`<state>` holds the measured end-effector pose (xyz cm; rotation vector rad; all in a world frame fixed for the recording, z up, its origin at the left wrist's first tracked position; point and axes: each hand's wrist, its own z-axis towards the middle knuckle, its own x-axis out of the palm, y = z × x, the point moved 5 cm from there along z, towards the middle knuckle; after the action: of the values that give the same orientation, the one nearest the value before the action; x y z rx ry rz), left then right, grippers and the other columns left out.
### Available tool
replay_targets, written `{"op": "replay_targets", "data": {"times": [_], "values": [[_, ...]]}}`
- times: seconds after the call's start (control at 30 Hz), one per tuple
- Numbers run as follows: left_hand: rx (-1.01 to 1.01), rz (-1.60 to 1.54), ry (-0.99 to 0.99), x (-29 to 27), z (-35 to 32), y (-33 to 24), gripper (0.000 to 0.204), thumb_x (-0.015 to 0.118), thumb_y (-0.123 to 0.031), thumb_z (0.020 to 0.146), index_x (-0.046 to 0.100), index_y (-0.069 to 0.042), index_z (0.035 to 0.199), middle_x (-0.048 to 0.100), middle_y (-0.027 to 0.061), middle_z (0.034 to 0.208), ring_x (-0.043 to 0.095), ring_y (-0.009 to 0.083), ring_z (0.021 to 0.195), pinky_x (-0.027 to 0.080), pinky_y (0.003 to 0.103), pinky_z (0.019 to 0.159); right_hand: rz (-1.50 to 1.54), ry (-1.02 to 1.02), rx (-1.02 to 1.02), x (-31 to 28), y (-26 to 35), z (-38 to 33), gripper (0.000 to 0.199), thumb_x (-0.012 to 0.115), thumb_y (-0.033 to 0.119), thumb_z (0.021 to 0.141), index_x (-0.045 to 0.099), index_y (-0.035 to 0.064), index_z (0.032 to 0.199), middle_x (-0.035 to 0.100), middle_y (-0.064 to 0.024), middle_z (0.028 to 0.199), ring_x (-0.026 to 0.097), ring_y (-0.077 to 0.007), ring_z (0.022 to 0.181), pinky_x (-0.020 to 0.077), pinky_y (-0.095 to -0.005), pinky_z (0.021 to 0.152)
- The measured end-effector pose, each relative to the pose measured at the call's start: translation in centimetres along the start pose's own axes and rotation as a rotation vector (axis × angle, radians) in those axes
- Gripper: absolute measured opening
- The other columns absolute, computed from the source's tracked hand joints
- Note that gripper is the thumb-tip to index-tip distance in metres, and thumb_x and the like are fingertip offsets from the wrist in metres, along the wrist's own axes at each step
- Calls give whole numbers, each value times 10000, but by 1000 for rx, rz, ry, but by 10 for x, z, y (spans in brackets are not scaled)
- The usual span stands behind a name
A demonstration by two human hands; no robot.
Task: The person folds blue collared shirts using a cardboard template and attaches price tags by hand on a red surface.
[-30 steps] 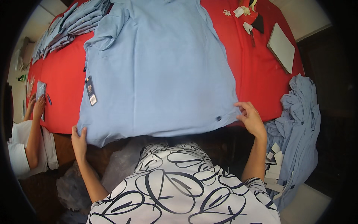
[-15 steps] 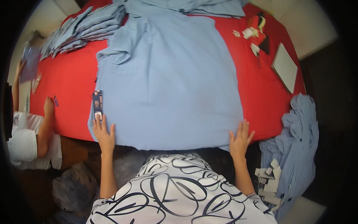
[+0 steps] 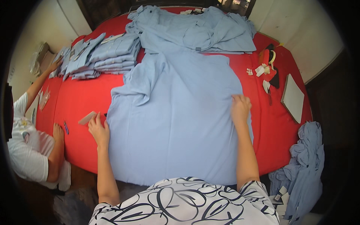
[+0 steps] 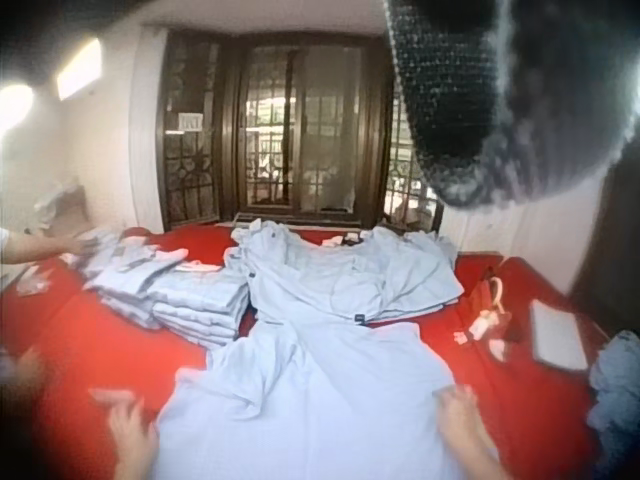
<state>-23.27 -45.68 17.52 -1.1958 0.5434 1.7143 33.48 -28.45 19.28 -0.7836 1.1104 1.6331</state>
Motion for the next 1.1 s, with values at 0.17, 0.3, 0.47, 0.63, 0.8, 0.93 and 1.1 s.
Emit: {"op": "replay_targets", "data": {"times": [0.17,0.3,0.47,0.63,0.8,0.93,1.1], "values": [[387,-390,56,23,89,-117,625,708,-124,772,507,-41,1358,514,148,1318,454,340,1236,363,457,1039,249,-76,-296,66,34,118,279,556,32,914,662,60,1170,644,-118,1205,528,-299,1202,416,-376,1026],[317,-267,311,65,141,-125,486,717,-117,717,621,-42,1187,620,113,1165,530,325,1151,387,457,1011,-56,30,-218,108,37,163,354,524,214,976,590,155,1319,518,-56,1431,419,-263,1360,285,-525,1133],[-10,-413,328,86,168,-4,209,724,-209,772,718,-63,921,691,97,984,655,275,925,502,401,786,-97,62,-167,117,30,176,434,459,329,1008,491,212,1425,423,-8,1517,351,-245,1413,184,-598,1155],[-202,-542,345,48,148,57,318,752,-251,825,687,32,954,670,138,992,661,231,914,522,361,796,-288,96,-7,107,50,173,385,482,222,1001,556,165,1374,478,-55,1474,410,-272,1367,278,-546,1132],[80,-165,-279,-6,105,-4,277,707,-193,846,643,-38,1066,634,134,1039,601,318,965,477,399,864,423,-114,-569,110,217,157,232,540,53,929,709,32,1086,662,-139,1200,570,-328,1146,451,-384,1000],[360,-517,-99,9,64,-111,169,711,-113,799,628,-63,937,605,102,932,545,302,916,437,439,814,696,85,-500,151,324,143,295,620,141,887,671,2,1142,667,-165,1177,598,-334,1113,458,-384,985],[266,-553,118,32,24,-106,199,717,-108,783,632,-58,956,599,97,998,528,324,1031,411,445,904,406,959,-758,128,383,92,473,758,239,780,629,-17,1156,687,-170,1078,632,-316,1013,481,-391,894]]}}
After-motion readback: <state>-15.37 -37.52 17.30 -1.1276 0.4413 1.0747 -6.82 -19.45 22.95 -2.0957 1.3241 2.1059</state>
